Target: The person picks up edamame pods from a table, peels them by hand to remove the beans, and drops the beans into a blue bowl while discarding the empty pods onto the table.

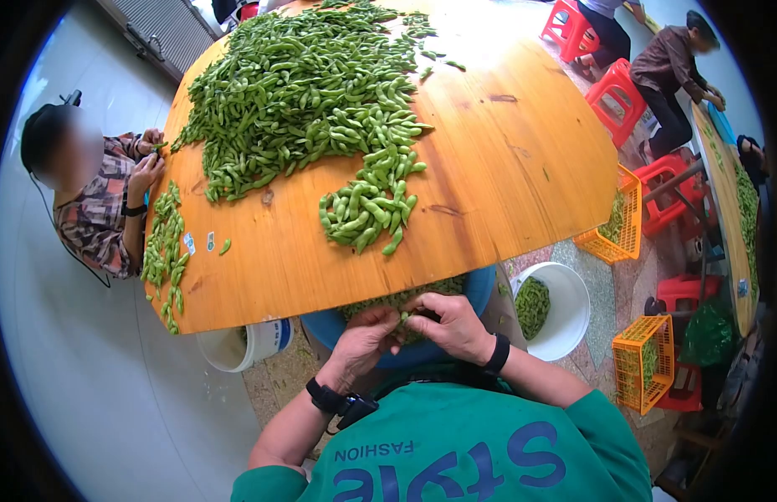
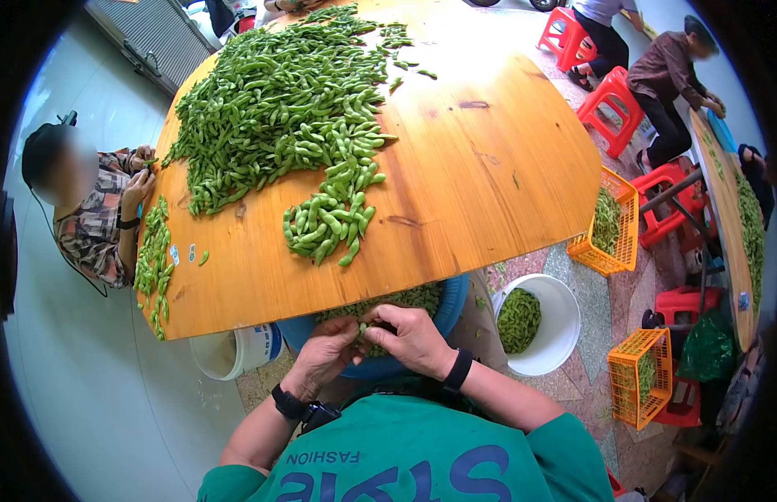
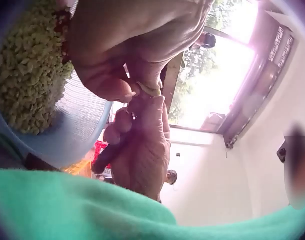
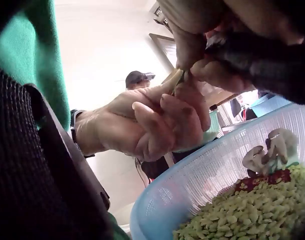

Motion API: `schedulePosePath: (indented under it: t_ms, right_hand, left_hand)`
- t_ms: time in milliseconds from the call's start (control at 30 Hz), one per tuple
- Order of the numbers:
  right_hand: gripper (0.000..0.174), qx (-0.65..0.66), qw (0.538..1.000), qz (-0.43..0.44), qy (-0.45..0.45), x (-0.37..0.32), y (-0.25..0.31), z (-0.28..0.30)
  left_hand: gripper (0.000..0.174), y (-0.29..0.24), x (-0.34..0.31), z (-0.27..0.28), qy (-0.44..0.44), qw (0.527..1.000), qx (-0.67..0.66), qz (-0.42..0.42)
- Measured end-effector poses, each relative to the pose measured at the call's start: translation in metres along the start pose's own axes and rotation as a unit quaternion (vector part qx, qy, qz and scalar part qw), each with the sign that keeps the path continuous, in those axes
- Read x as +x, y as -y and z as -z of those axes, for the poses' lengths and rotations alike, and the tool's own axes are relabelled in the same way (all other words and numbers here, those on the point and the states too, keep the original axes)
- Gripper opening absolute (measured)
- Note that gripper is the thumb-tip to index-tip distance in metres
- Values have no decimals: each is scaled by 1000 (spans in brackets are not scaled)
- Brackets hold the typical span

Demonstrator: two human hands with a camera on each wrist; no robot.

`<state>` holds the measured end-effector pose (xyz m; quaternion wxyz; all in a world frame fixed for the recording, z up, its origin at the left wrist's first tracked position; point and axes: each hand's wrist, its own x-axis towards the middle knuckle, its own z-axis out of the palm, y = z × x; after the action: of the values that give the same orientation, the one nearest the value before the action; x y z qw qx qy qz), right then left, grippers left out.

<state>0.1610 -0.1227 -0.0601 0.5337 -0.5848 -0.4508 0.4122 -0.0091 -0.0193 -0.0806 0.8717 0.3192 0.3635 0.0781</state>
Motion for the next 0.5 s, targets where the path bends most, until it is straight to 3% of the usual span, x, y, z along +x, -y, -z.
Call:
schedulePosePath:
  t_ms: [133,300,400,500]
  right_hand:
    - [10,-64,998,9,3,1,-7,5]
    - [9,-105,993,49,35,4,-12,7]
    - [5,-57,995,34,68,6,-16,5]
    - [5,-95,990,54,89,8,-17,4]
  left_hand:
    - [22,4,3,0,-33,998,54,-26]
    - [25,-5,-5,-17,-106,960,253,-61]
    - [28,-5,-5,-18,-62,962,260,-46]
    - [31,-6,-5,-19,-47,955,291,-37]
